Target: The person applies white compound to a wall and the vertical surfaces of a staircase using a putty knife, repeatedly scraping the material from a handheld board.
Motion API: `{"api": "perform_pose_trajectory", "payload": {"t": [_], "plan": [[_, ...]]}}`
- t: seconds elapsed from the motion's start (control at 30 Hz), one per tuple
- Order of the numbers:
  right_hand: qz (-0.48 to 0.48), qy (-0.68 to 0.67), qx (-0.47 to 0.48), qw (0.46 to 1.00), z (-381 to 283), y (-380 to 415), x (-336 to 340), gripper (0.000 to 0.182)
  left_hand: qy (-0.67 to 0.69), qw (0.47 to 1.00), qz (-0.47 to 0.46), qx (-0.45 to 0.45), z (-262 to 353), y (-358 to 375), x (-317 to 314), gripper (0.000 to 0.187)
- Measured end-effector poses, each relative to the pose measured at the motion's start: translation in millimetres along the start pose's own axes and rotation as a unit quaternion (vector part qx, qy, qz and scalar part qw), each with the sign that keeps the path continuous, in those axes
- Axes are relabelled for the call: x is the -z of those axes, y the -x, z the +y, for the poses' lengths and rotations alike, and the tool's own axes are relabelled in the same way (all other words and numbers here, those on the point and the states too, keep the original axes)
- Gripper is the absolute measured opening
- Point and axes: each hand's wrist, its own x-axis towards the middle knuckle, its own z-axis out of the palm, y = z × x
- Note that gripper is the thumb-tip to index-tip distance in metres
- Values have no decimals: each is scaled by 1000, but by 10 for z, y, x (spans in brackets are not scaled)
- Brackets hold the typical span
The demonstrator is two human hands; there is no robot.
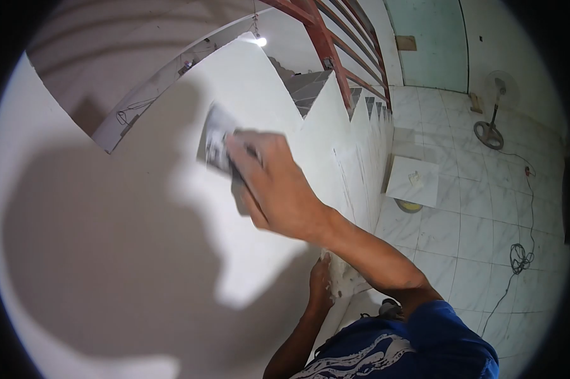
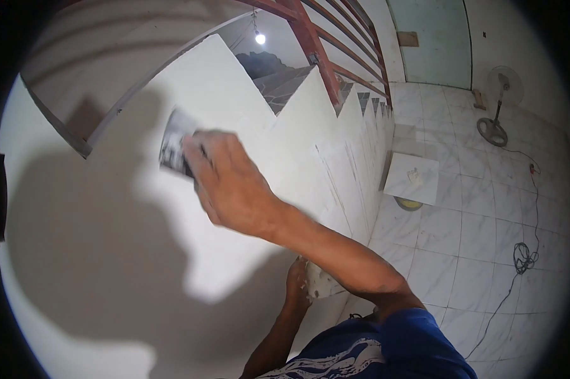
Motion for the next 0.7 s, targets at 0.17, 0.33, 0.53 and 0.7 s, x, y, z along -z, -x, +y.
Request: {"api": "perform_pose_trajectory", "payload": {"t": [0.17,0.33,0.53,0.7], "plan": [[57,-18,-66,996,141,271,174,42,-22,1000,-12,2,-56,-49,81,44],[116,65,-359,924,599,178,135,24,-8,999,-1,39,-36,-55,64,45],[128,125,-301,937,603,-310,-171,33,-24,1000,-1,10,-59,-82,99,43],[157,94,-141,973,195,-639,-295,40,-11,1000,-14,-22,-48,-34,98,44]]}}
